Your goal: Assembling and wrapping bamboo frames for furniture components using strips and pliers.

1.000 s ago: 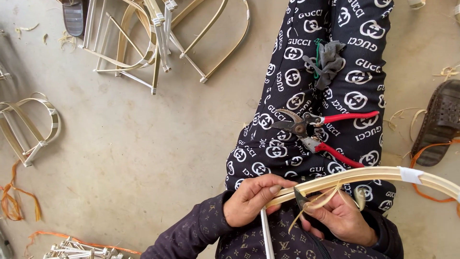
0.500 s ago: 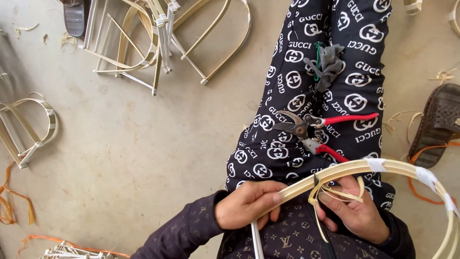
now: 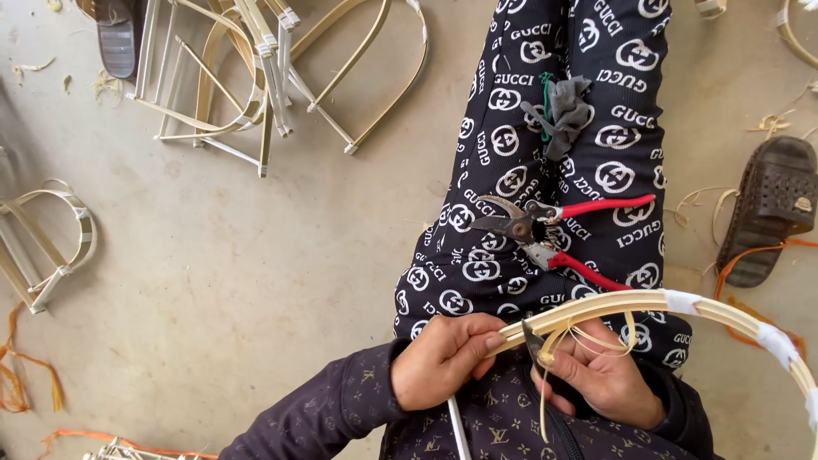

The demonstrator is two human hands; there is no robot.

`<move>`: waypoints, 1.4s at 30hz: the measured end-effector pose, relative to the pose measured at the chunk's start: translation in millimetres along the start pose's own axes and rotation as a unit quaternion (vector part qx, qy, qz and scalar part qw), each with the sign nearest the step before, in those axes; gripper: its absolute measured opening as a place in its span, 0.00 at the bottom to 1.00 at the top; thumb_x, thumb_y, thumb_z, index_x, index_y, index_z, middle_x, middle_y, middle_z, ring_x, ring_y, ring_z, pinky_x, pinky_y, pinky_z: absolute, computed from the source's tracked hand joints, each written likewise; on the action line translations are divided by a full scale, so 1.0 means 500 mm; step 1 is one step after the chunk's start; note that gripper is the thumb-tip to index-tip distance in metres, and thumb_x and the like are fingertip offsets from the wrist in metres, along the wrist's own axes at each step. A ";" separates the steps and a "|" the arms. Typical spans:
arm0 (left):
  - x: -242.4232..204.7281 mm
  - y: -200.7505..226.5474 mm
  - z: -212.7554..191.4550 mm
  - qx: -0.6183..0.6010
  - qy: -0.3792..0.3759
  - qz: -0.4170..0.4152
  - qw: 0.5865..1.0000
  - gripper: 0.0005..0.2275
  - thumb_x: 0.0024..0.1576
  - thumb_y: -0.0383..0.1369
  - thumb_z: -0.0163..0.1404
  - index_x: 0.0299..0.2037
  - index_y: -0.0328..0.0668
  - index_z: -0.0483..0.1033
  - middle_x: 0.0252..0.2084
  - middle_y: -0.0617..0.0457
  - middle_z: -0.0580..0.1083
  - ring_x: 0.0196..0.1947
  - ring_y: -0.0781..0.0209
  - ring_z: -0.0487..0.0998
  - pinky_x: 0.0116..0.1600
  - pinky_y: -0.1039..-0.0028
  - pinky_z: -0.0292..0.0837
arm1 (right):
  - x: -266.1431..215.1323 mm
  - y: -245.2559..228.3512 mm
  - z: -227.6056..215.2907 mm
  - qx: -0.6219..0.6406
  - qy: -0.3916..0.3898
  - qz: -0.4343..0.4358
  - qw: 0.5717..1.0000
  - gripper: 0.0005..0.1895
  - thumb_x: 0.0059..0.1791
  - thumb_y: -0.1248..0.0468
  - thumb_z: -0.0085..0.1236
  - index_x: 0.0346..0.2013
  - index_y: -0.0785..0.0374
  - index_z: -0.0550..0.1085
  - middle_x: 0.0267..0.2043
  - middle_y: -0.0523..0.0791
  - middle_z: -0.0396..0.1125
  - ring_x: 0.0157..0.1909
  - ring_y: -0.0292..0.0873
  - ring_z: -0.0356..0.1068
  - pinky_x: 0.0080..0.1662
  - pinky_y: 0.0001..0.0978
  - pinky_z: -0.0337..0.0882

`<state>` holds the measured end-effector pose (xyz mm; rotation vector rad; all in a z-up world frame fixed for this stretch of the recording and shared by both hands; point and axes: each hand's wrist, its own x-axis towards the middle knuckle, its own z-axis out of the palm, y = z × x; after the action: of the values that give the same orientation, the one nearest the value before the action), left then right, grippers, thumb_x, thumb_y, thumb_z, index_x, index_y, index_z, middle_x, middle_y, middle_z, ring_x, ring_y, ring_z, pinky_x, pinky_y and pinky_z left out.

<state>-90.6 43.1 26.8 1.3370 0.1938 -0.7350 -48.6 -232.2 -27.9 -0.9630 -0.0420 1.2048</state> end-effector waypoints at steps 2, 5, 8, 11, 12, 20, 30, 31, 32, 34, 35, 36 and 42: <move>-0.014 0.004 -0.001 -0.002 0.001 -0.013 1.000 0.12 0.68 0.32 0.41 0.50 0.35 0.76 0.21 0.62 0.68 0.20 0.75 0.64 0.26 0.80 0.62 | -0.002 0.006 0.004 0.008 0.010 0.006 1.000 0.18 0.55 0.68 0.46 0.59 0.67 0.59 0.28 0.53 0.72 0.20 0.40 0.68 0.22 0.27 0.68; -0.040 -0.015 0.004 -0.021 -0.003 -0.032 0.999 0.12 0.69 0.33 0.40 0.48 0.34 0.76 0.22 0.62 0.67 0.21 0.76 0.63 0.27 0.81 0.61 | -0.012 0.011 -0.009 -0.010 0.050 0.009 0.999 0.20 0.54 0.69 0.47 0.60 0.69 0.61 0.28 0.53 0.72 0.23 0.40 0.69 0.25 0.28 0.69; -0.056 -0.035 0.010 -0.065 0.001 -0.053 0.997 0.12 0.70 0.33 0.40 0.46 0.34 0.76 0.23 0.63 0.67 0.22 0.77 0.62 0.28 0.82 0.60 | -0.016 0.009 -0.013 -0.036 0.073 0.035 0.996 0.18 0.54 0.69 0.48 0.59 0.71 0.62 0.28 0.53 0.73 0.23 0.40 0.71 0.27 0.29 0.71; -0.083 -0.048 0.023 -0.103 0.010 -0.074 0.992 0.11 0.70 0.33 0.40 0.45 0.34 0.75 0.23 0.64 0.66 0.22 0.77 0.61 0.28 0.83 0.59 | -0.029 0.019 -0.006 -0.044 0.056 0.064 0.995 0.18 0.54 0.68 0.48 0.58 0.70 0.62 0.28 0.52 0.74 0.21 0.39 0.72 0.24 0.28 0.71; -0.090 -0.049 0.023 -0.112 0.018 -0.077 0.991 0.11 0.70 0.33 0.40 0.44 0.34 0.75 0.23 0.64 0.66 0.22 0.77 0.61 0.27 0.83 0.58 | -0.028 0.019 -0.006 -0.053 0.040 0.060 0.996 0.18 0.54 0.68 0.48 0.58 0.69 0.61 0.29 0.52 0.75 0.21 0.38 0.72 0.25 0.28 0.72; -0.150 -0.047 0.031 -0.091 0.067 -0.129 0.985 0.11 0.68 0.34 0.41 0.44 0.37 0.76 0.21 0.63 0.67 0.19 0.76 0.62 0.25 0.82 0.59 | -0.055 0.038 0.000 -0.088 0.114 0.002 0.990 0.21 0.53 0.67 0.49 0.59 0.71 0.62 0.31 0.52 0.75 0.25 0.38 0.72 0.25 0.27 0.71; -0.079 -0.002 -0.041 -0.138 -0.058 -0.148 0.978 0.18 0.68 0.36 0.36 0.68 0.44 0.62 0.28 0.56 0.73 0.20 0.70 0.72 0.27 0.81 0.70 | 0.041 -0.011 -0.038 -0.113 0.082 0.088 0.986 0.17 0.56 0.58 0.49 0.42 0.74 0.72 0.26 0.50 0.72 0.19 0.37 0.69 0.22 0.27 0.68; -0.058 0.005 -0.046 -0.131 -0.062 -0.149 0.978 0.18 0.68 0.36 0.36 0.68 0.44 0.62 0.28 0.56 0.73 0.20 0.70 0.72 0.27 0.81 0.70 | 0.044 0.003 -0.057 -0.111 0.085 0.081 0.987 0.17 0.56 0.58 0.49 0.42 0.74 0.72 0.26 0.50 0.72 0.19 0.37 0.69 0.22 0.27 0.68; -0.040 0.013 -0.052 -0.149 -0.089 -0.136 0.975 0.20 0.69 0.36 0.36 0.70 0.43 0.59 0.31 0.54 0.75 0.22 0.69 0.74 0.29 0.80 0.73 | 0.052 0.016 -0.075 -0.136 0.043 0.108 0.984 0.20 0.59 0.56 0.46 0.42 0.75 0.71 0.25 0.51 0.72 0.20 0.39 0.70 0.23 0.28 0.70; -0.001 0.010 -0.054 -0.161 -0.118 -0.125 0.972 0.21 0.69 0.35 0.35 0.72 0.43 0.56 0.34 0.51 0.76 0.24 0.67 0.77 0.32 0.79 0.76 | 0.076 0.003 -0.061 -0.159 0.004 0.129 0.979 0.22 0.62 0.55 0.44 0.42 0.76 0.70 0.24 0.53 0.72 0.21 0.40 0.72 0.25 0.30 0.72; 0.019 -0.003 -0.052 -0.179 -0.112 -0.105 0.972 0.20 0.69 0.34 0.36 0.71 0.39 0.57 0.35 0.50 0.76 0.24 0.66 0.77 0.32 0.79 0.76 | 0.092 -0.023 -0.030 -0.143 0.058 0.137 0.978 0.15 0.58 0.55 0.47 0.50 0.65 0.68 0.24 0.49 0.72 0.20 0.39 0.71 0.24 0.29 0.71; 0.042 -0.016 -0.045 -0.200 -0.108 -0.088 0.970 0.20 0.70 0.32 0.37 0.70 0.34 0.59 0.36 0.49 0.76 0.24 0.65 0.77 0.32 0.78 0.76 | 0.102 -0.051 -0.001 -0.125 0.113 0.148 0.975 0.19 0.54 0.56 0.51 0.59 0.54 0.65 0.25 0.46 0.72 0.19 0.37 0.71 0.23 0.29 0.71; 0.098 -0.055 -0.031 -0.205 -0.059 -0.057 0.975 0.17 0.70 0.30 0.38 0.66 0.27 0.65 0.29 0.45 0.76 0.16 0.64 0.73 0.25 0.78 0.71 | 0.073 -0.126 0.052 -0.550 0.225 -0.001 0.804 0.36 0.43 0.53 0.64 0.61 0.62 0.64 0.29 0.47 0.76 0.27 0.48 0.76 0.30 0.39 0.74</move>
<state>-65.2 38.0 -25.2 0.8921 0.3100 -0.8175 1.3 -189.4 12.6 -2.2540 -0.3999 0.8535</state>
